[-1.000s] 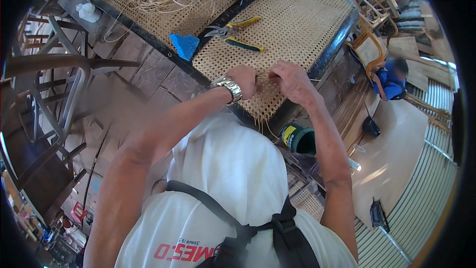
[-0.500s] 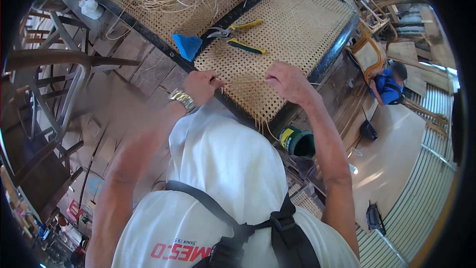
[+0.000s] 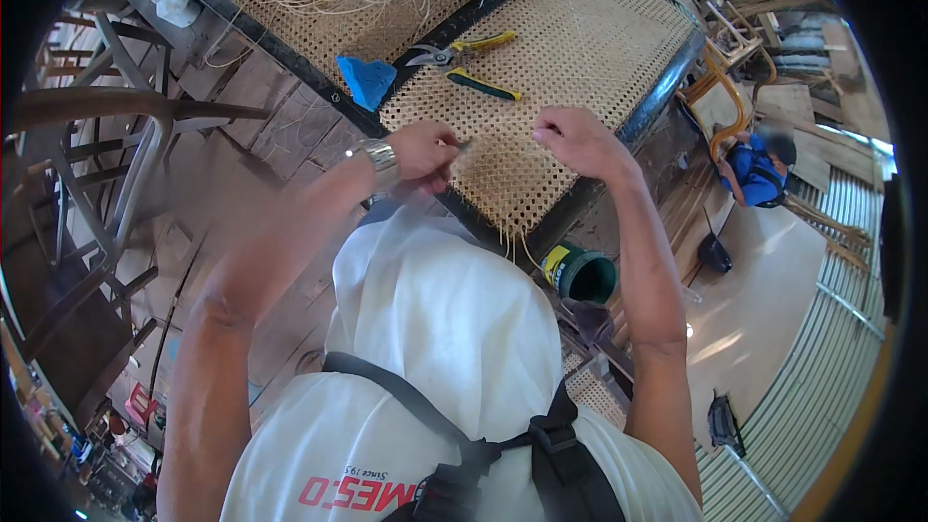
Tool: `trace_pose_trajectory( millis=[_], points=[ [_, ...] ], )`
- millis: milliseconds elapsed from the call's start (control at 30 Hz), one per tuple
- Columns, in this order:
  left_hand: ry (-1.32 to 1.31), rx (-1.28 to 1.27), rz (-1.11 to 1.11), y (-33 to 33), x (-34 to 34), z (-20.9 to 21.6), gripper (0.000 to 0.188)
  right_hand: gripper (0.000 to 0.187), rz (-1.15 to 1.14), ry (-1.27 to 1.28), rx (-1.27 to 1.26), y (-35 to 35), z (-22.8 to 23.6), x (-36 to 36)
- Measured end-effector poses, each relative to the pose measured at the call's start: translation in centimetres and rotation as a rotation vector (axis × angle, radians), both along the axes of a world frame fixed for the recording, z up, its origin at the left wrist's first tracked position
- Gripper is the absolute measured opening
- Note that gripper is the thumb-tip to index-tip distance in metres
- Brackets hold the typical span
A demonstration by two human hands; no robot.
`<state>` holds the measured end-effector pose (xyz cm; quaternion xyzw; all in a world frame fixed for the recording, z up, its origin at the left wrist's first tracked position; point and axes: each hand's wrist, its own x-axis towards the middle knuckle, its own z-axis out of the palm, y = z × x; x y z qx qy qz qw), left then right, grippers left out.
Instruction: Weaving cane strips into a chair seat frame to repair it.
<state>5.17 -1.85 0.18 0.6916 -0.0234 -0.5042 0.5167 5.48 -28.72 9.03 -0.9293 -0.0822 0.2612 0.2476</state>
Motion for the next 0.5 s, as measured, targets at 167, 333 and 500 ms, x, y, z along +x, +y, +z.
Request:
trace_pose_trajectory(
  millis=[167, 333, 500],
  points=[
    [0.242, -0.116, -0.04, -3.8, -0.7, 0.9, 0.02, 0.018, -0.061, 0.115, -0.133, 0.2, -1.3, 0.1],
    [0.201, -0.157, -0.138, -5.2, 0.6, -0.5, 0.023, 0.018, -0.025, 0.081, -0.168, 0.2, -1.8, 0.4],
    [0.145, -0.013, -0.256, -6.0, 2.3, 1.6, 0.022, 0.017, 0.034, 0.041, -0.173, 0.8, -2.5, 0.2]
  ],
)
